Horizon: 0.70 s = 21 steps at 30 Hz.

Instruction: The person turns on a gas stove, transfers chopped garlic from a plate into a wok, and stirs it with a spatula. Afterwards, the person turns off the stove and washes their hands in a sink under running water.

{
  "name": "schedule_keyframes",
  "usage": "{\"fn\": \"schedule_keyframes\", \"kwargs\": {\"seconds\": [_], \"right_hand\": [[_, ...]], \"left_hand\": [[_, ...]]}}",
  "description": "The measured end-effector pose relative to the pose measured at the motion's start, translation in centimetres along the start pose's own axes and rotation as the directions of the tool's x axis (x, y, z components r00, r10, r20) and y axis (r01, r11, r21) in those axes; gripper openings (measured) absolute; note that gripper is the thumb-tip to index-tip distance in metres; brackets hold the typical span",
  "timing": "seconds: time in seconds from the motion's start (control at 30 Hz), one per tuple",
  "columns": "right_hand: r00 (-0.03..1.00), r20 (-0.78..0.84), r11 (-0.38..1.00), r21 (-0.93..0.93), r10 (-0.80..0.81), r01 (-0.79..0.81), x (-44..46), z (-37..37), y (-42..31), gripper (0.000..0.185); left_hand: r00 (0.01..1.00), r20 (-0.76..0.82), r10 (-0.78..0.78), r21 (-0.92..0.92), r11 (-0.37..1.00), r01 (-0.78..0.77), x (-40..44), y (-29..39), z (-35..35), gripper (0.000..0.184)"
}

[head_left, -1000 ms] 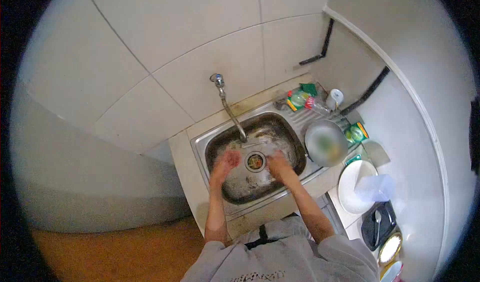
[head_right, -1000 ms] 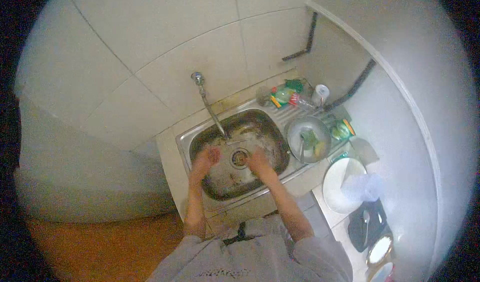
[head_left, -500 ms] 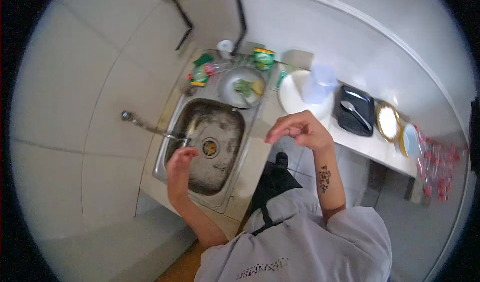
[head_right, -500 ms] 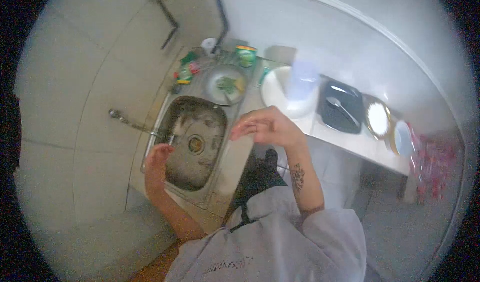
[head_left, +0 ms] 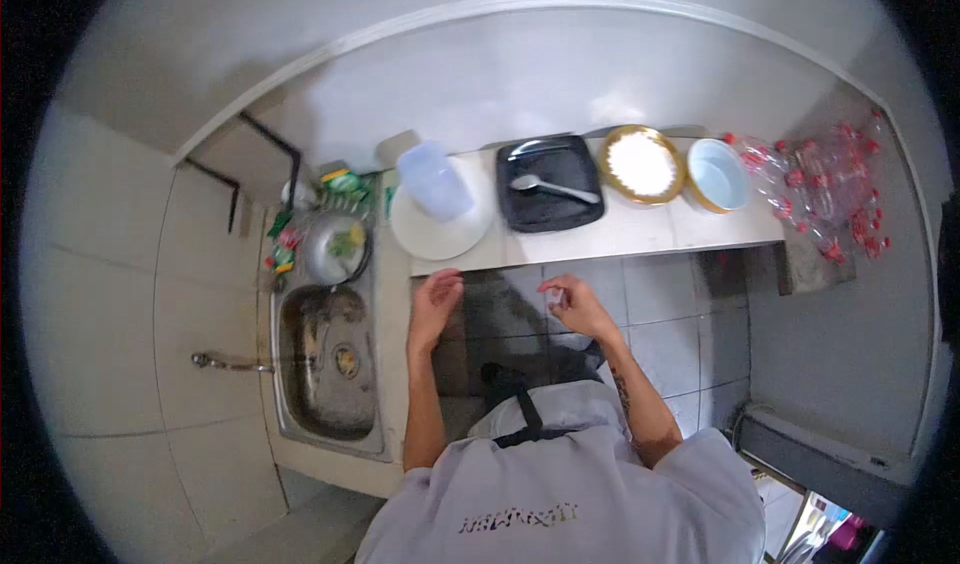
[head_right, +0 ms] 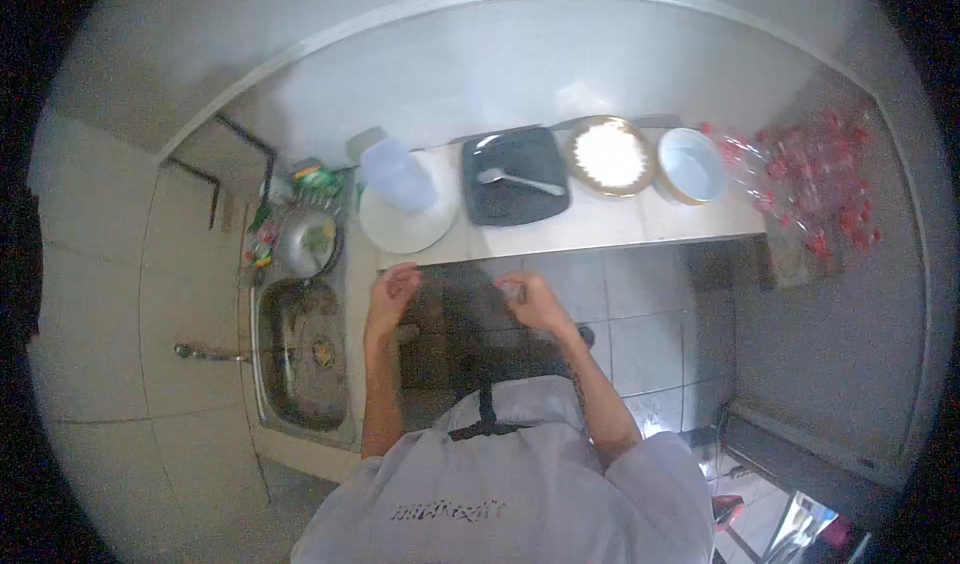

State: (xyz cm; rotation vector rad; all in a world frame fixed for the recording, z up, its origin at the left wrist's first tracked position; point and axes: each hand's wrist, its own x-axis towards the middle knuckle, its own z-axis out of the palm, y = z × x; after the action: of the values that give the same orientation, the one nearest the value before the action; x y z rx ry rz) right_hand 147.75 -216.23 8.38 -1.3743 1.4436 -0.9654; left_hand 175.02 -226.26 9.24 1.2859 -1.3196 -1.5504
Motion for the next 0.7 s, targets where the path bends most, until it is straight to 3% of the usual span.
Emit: {"fn": "schedule_keyframes", "kwargs": {"seconds": [0.07,0.13,0.2,0.23,0.3,0.33,0.4,0.47,0.5,0.57,0.7], "right_hand": [[0.991,-0.118,0.997,0.027,0.070,-0.067,-2.8,-5.6,2.6,0.033],[0.954,-0.286,0.958,0.288,0.094,-0.009,-5.7,-10.3,5.9,0.036],[0.896,-0.420,0.945,0.328,0.145,0.001,-9.0,-14.9,7.5,0.036],[0.840,-0.513,0.935,0.354,0.177,0.019,-10.6,-17.1,8.1,0.036],[0.744,-0.640,0.943,0.331,0.193,0.040,-14.3,-20.8,9.7,0.033],[0.671,-0.706,0.941,0.337,0.228,0.035,-16.3,-22.4,10.8,0.033],[0.547,-0.795,0.942,0.335,0.262,0.036,-19.8,-25.2,11.5,0.032],[0.352,-0.897,0.928,0.338,0.267,0.156,-22.8,-27.1,11.1,0.030],[0.309,-0.911,0.929,0.333,0.274,0.159,-24.2,-27.9,11.4,0.030],[0.159,-0.929,0.897,0.365,0.334,0.249,-27.0,-29.7,12.1,0.024],[-0.010,-0.921,0.897,0.377,0.389,0.230,-31.8,-32.9,12.5,0.021]], "left_hand": [[0.971,0.224,0.082,0.145,0.982,-0.117,1.5,-0.2,7.8,0.029],[0.921,0.371,0.120,0.177,0.964,-0.197,2.6,0.5,16.3,0.032],[0.774,0.626,0.089,0.050,0.987,-0.155,3.0,1.2,25.0,0.044],[0.742,0.664,0.091,0.044,0.986,-0.161,3.4,1.1,29.3,0.044],[0.609,0.776,0.164,0.033,0.954,-0.299,3.2,0.9,37.3,0.047],[0.566,0.809,0.157,0.024,0.954,-0.299,2.7,0.8,40.7,0.047],[0.527,0.846,0.077,-0.030,0.995,-0.096,1.3,0.8,47.2,0.045],[0.455,0.888,0.069,-0.026,0.995,-0.101,-0.6,1.2,52.4,0.045],[0.426,0.902,0.062,-0.018,0.994,-0.106,-1.5,1.1,54.6,0.045],[0.289,0.957,0.033,-0.018,0.998,-0.055,-2.5,-0.2,59.2,0.044],[0.061,0.995,0.075,-0.078,0.996,0.038,-4.8,-2.1,67.3,0.040]]}}
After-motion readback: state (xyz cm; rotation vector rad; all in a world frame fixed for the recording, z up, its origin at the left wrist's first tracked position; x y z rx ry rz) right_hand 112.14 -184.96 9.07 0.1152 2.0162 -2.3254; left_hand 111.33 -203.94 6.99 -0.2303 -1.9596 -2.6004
